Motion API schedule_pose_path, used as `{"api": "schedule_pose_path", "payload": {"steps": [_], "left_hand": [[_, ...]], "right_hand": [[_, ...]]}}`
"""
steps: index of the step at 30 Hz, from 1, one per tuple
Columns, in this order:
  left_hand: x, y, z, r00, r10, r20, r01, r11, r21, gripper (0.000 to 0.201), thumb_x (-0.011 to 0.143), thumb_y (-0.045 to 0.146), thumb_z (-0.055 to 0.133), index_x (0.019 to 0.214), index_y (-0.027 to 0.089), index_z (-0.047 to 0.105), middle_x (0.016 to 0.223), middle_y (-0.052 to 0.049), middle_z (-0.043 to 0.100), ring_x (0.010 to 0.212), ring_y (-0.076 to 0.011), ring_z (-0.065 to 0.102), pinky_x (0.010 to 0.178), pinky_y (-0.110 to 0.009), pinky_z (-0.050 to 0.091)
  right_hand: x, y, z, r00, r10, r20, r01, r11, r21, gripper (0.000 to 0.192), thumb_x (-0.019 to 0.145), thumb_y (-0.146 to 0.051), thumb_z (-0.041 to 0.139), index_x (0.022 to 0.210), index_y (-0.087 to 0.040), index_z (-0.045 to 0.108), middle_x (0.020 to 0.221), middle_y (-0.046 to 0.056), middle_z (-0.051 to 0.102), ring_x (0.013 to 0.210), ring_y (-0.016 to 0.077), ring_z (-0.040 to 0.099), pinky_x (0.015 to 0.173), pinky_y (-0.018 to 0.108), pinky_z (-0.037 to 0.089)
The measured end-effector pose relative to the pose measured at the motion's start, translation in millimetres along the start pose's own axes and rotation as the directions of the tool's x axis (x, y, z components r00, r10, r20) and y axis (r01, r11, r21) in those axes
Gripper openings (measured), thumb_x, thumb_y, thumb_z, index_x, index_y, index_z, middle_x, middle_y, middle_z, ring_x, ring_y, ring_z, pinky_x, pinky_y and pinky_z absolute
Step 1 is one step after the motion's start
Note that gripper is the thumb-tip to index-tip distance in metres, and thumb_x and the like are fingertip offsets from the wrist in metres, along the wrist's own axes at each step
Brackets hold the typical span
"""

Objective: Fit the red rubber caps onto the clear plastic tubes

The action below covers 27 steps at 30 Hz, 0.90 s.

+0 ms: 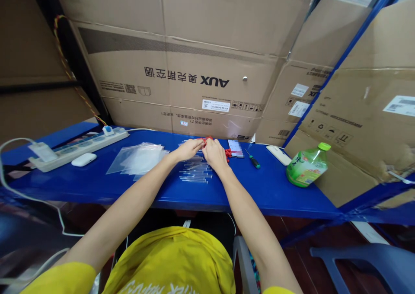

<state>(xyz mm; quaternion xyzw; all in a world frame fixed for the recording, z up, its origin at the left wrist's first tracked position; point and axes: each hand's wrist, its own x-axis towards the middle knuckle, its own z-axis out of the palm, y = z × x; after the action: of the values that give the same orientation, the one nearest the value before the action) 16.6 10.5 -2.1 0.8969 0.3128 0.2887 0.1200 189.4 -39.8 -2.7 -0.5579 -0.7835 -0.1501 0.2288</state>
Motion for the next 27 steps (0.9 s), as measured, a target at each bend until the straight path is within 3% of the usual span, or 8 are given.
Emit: {"api": "schedule_pose_path", "payload": {"steps": [7, 13, 21, 27], "left_hand": [[-1.4, 4.0, -7.0, 0.996, -0.095, -0.003, 0.094, 0.994, -0.051, 0.039, 0.109, 0.038, 0.033, 0.088, 0.019, 0.060, 0.089, -0.005, 0.071, 0.080, -0.0188, 0.063, 0.078, -0.029, 0.047], [-7.2, 12.0, -12.7, 0.989, -0.150, -0.016, 0.151, 0.986, 0.070, 0.023, 0.107, 0.035, 0.041, 0.108, 0.022, 0.060, 0.106, -0.008, 0.074, 0.093, -0.0235, 0.069, 0.078, -0.031, 0.046], [-5.0, 11.8, -6.4, 0.998, -0.068, -0.010, 0.068, 0.998, 0.016, 0.020, 0.106, 0.028, 0.041, 0.111, 0.019, 0.058, 0.109, -0.010, 0.074, 0.096, -0.0229, 0.070, 0.084, -0.032, 0.049], [-2.7, 7.1, -3.6, 0.998, -0.042, 0.036, 0.036, 0.989, 0.141, 0.029, 0.108, 0.028, 0.039, 0.102, 0.019, 0.066, 0.108, -0.010, 0.076, 0.098, -0.0228, 0.071, 0.085, -0.030, 0.049]], "right_hand": [[-1.9, 3.8, -0.6, 0.996, -0.004, -0.093, 0.017, 0.990, 0.139, 0.020, 0.105, -0.030, 0.043, 0.108, -0.019, 0.060, 0.105, 0.013, 0.069, 0.103, 0.0278, 0.059, 0.082, 0.034, 0.044], [-0.3, 19.5, 4.9, 0.989, 0.085, -0.125, -0.051, 0.967, 0.249, 0.034, 0.101, -0.041, 0.052, 0.127, -0.019, 0.058, 0.108, 0.012, 0.071, 0.101, 0.0274, 0.065, 0.085, 0.034, 0.047], [1.3, 22.4, 6.9, 0.997, 0.072, -0.042, -0.058, 0.963, 0.264, 0.020, 0.099, -0.035, 0.055, 0.109, -0.021, 0.065, 0.104, 0.009, 0.075, 0.097, 0.0245, 0.067, 0.086, 0.032, 0.045], [0.9, 13.2, 7.1, 0.996, 0.050, -0.068, -0.037, 0.983, 0.180, 0.015, 0.098, -0.029, 0.054, 0.104, -0.018, 0.062, 0.096, 0.011, 0.072, 0.090, 0.0256, 0.064, 0.078, 0.032, 0.042]]}}
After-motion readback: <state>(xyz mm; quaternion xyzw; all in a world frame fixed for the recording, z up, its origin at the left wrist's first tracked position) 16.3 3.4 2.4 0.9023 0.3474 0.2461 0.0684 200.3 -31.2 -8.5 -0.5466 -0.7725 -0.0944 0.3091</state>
